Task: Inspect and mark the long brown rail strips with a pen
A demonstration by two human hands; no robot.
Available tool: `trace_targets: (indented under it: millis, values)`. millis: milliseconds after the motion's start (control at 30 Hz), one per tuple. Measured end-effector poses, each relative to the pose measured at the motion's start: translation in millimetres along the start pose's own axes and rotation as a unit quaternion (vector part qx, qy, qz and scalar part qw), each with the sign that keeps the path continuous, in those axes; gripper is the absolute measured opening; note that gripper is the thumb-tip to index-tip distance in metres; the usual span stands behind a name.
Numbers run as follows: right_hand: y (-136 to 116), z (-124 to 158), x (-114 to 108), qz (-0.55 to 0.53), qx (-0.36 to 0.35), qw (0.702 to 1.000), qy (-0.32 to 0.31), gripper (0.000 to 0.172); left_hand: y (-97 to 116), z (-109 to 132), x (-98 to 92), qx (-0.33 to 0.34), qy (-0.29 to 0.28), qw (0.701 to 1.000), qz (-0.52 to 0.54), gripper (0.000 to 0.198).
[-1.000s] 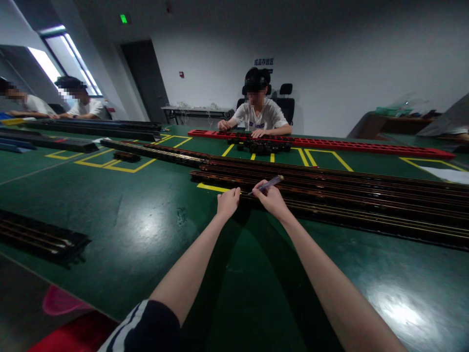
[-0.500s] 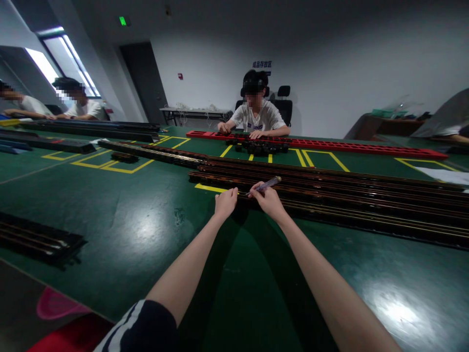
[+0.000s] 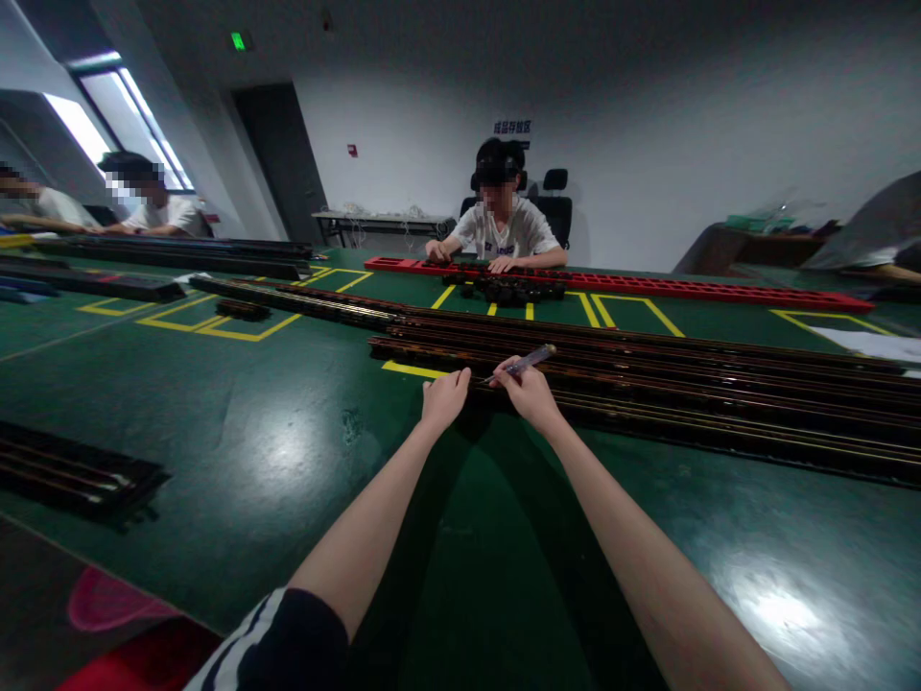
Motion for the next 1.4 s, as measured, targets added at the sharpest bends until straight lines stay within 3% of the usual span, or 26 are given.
trace_targets:
  millis: [600, 1100, 1400]
  values:
    - [2.9, 5.1, -12.8, 0.027, -0.007, 1.000, 0.010, 0.009, 1.9, 0.4, 2.5, 0.020, -0.002, 1.000, 0.006, 0.047]
    - [2.9, 9.9, -26.6, 0.031, 0.025, 0.999, 0.015, 0.012, 2.7, -1.3, 4.6, 0.022, 0.002, 0.999, -0.027, 0.046]
    - [4.1, 12.1, -33.9, 0.026, 0.041, 0.999, 0.025, 0.010, 3.6, 1.1, 3.5, 0.030, 0.005, 0.999, 0.010, 0.048]
Point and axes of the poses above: each hand's wrist, its own z-axis away from the middle knuckle, its own x-axis out of the palm, y = z × x, the point moved 8 cm from there along -z, towards the middle knuckle, and after that the axes turned 4 degrees about -z, right-handed, at the moved point
